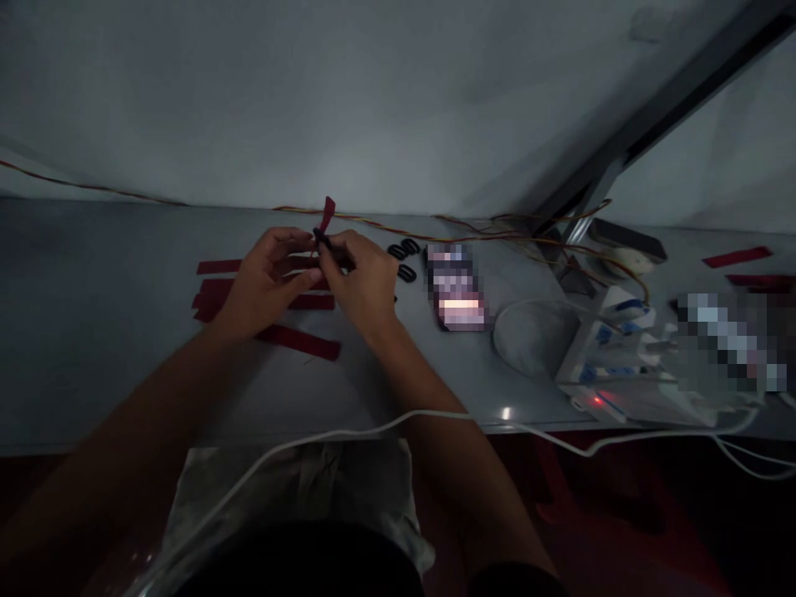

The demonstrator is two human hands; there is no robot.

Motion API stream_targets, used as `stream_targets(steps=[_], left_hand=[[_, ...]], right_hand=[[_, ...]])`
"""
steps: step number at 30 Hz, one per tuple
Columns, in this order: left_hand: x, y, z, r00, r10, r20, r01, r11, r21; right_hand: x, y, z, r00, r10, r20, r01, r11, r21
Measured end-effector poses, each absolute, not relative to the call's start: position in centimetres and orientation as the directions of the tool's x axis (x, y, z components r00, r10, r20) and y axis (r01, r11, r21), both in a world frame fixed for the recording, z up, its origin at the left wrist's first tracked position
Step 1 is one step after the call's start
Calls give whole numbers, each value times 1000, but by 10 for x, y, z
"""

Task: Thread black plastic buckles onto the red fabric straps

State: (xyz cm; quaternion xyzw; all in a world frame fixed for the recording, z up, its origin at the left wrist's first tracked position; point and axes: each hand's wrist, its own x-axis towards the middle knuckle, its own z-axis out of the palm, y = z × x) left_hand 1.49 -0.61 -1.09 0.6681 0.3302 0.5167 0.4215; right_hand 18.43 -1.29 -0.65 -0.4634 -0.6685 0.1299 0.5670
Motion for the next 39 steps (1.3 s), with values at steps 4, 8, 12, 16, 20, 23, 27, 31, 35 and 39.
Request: stream_targets(steps=[4,8,12,16,20,23,27,31,35,39], left_hand=[[14,-7,-5,168,913,373,62,-387,920],[5,-5,-3,124,955,271,54,-279,959],[2,-2,-8,72,971,228,1,-228,974],[5,-3,-7,79,973,217,-17,-216,976],[7,-8,3,131,959,252,30,-258,966],[7,-10,7,186,939,288,31,-299,954],[7,-9,5,226,920,320,-14,-326,945],[7,-8,3,213,927,310,-25,-312,950],[9,-7,1,221,930,292,-8,-298,955],[15,-7,-3,248,926,284,70,-310,948]], right_hand=[[186,-15,-2,52,750,659,556,527,-643],[206,-8,3,204,771,603,546,422,-724],[242,12,-4,297,764,574,592,324,-738],[264,25,-14,210,815,540,723,242,-647],[251,14,-3,-38,812,582,647,464,-605],[233,1,9,-246,773,585,511,616,-600],[221,-6,8,-403,787,467,400,611,-683],[219,-5,0,-373,839,396,341,521,-783],[226,0,1,-204,848,489,454,525,-720],[246,13,2,194,771,606,517,445,-731]])
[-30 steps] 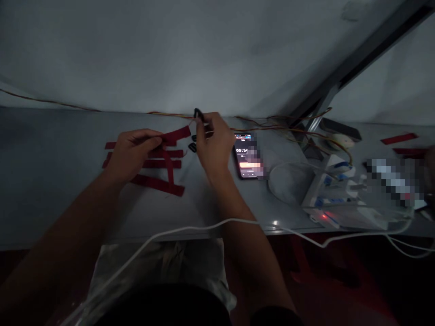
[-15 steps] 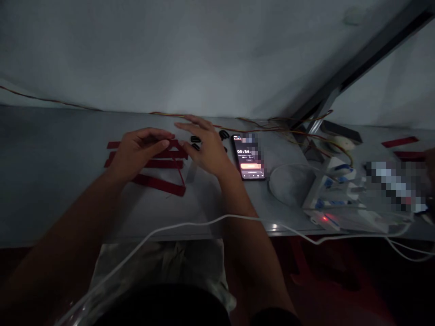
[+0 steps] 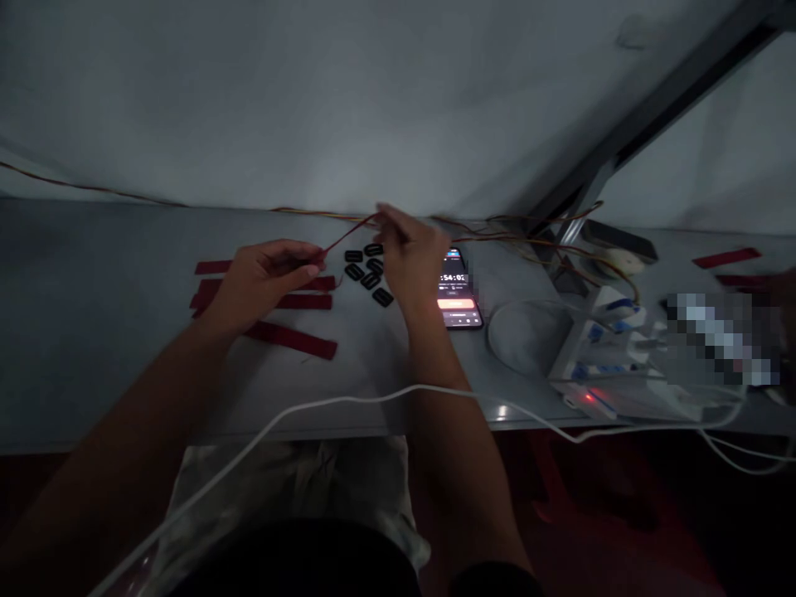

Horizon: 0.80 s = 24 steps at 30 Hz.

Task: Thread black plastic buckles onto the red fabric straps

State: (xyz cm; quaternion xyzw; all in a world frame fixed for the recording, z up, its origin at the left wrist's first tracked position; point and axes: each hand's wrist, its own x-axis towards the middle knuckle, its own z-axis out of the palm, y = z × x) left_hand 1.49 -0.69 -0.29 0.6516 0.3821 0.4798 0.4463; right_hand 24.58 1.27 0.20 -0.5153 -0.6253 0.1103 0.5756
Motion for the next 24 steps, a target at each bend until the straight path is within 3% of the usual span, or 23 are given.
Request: stream_targets(steps=[4,7,10,13,18,20,24], left_hand=[[34,-7,-5,356,890,286,304,-400,865],[57,-3,-6,468,836,287,490,-516,703],[77,6,-11,514,800,310,494,-572,655],[81,16,-17,439,791,427,427,-602,675],[50,27,-12,241,803,545,325,-596,734],[30,30,-2,227,803,551,422,-591,688],[-14,38,17,175,820,545,774,-457,438]], right_hand=[[277,28,-3,610,659,441,269,352,-897],[292,36,-7,665,686,295,81,327,-942],[283,37,-7,622,734,272,2,346,-938],[256,29,-4,531,786,316,-9,378,-926],[218,8,-1,199,869,453,172,424,-889],[211,3,-3,132,858,496,239,458,-856],[207,1,-9,35,838,545,292,513,-807]])
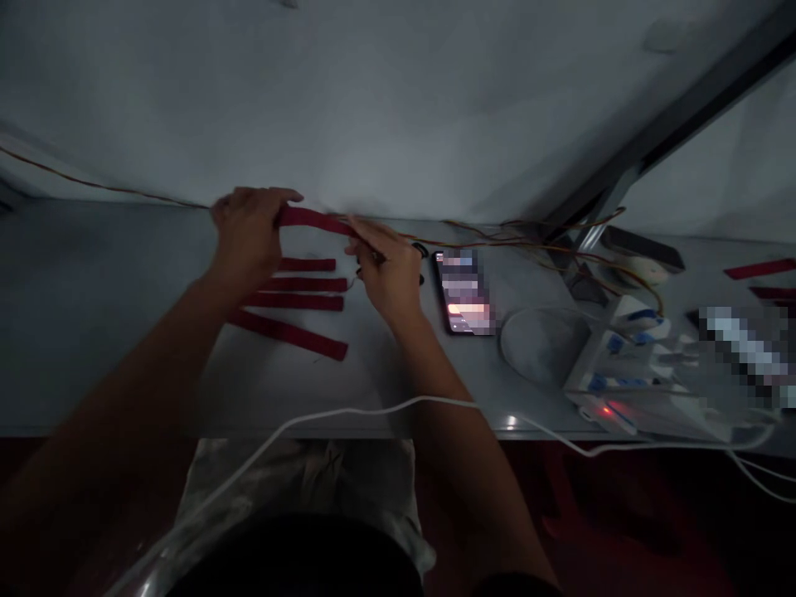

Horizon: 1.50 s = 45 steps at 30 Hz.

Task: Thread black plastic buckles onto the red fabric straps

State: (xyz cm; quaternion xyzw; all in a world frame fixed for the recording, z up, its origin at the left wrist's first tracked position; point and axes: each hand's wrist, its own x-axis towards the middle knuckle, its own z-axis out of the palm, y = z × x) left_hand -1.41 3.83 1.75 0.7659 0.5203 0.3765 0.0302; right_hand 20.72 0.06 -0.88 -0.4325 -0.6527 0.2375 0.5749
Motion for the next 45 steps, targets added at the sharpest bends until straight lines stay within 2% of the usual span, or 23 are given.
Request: stream_targets(steps=[3,7,11,14,17,20,25,30,33,39,45], left_hand=[[-51,48,19,172,871,460,890,-338,308],[-92,54,1,123,990,69,929,-139,343],[-89,34,-10,179,974,139,891,-220,397],[-62,7,-10,239,971,9,934,-233,272],[-41,-15,-13,296,951,-87,947,-281,154],[-43,-27,-22,305,948,-85,951,-300,74],[-74,-31,-34,245,969,-14,969,-244,43],[-79,-33,-30,223,971,88,974,-226,29],[-62,-28,-29,283,950,130,957,-288,19],[-28,2,-31,312,950,3,948,-312,69],[-30,22,-30,277,960,-29,958,-274,88]], right_hand=[[207,4,-14,-8,845,535,366,500,-785],[211,11,-18,-35,809,587,504,521,-688],[217,13,-15,-31,816,578,578,486,-655],[221,9,-8,-94,865,493,622,438,-649],[222,1,0,-300,902,310,609,431,-666],[222,-6,6,-502,855,132,557,436,-707],[217,-11,9,-611,792,1,513,397,-761],[208,-15,10,-646,763,-10,493,407,-769],[203,-18,12,-633,774,-6,520,420,-744],[194,-16,4,-658,749,74,545,542,-639],[206,-4,1,-485,847,217,643,513,-568]])
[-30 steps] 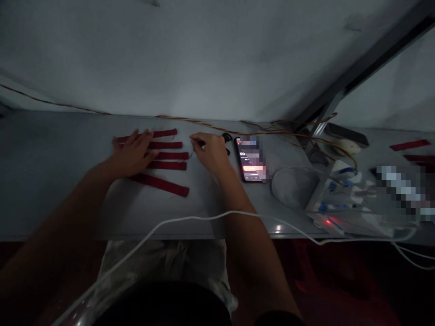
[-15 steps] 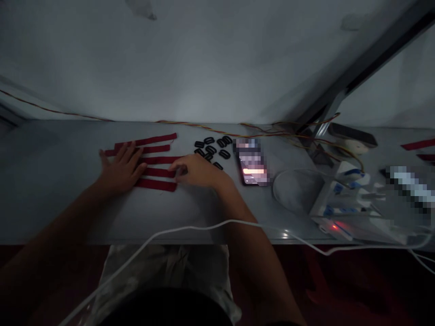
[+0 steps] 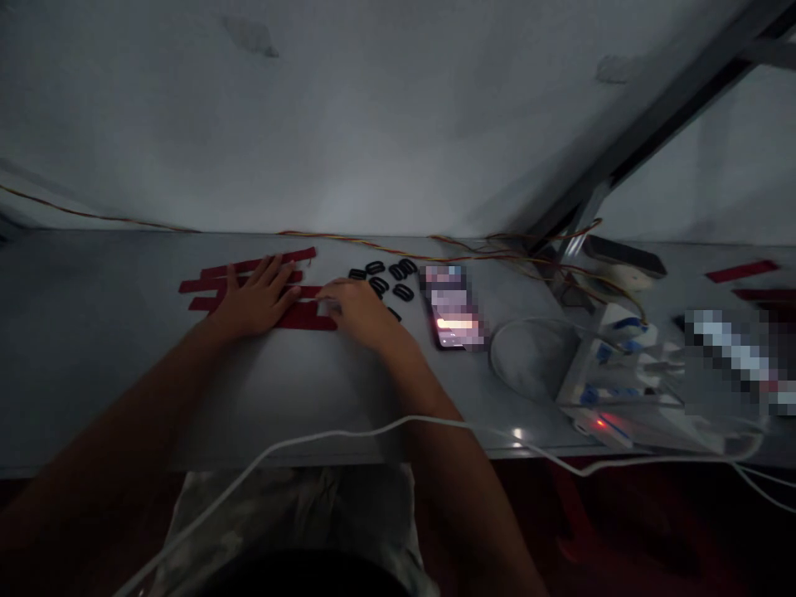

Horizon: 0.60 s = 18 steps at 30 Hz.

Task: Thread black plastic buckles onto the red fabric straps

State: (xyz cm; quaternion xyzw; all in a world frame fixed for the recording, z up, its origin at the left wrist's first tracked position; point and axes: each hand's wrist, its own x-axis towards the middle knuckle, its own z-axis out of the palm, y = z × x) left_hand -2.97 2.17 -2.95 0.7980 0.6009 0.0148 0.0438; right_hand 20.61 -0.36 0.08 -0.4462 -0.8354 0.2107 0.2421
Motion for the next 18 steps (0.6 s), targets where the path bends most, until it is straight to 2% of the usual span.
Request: stream_targets(steps=[4,7,11,18], left_hand=[[-42,22,-31,245,970,-9,963,-242,120],[-48,22,-32,230,972,46,960,-234,152],[-47,20,-31,295,953,71,937,-303,172],[-37,15,-27,505,837,210,796,-546,261]], right_hand=[[234,6,9,-164,930,328,793,322,-517],[249,9,10,-37,961,273,871,164,-463],[248,8,4,-83,993,80,907,108,-406],[241,4,7,-162,985,59,896,172,-409]])
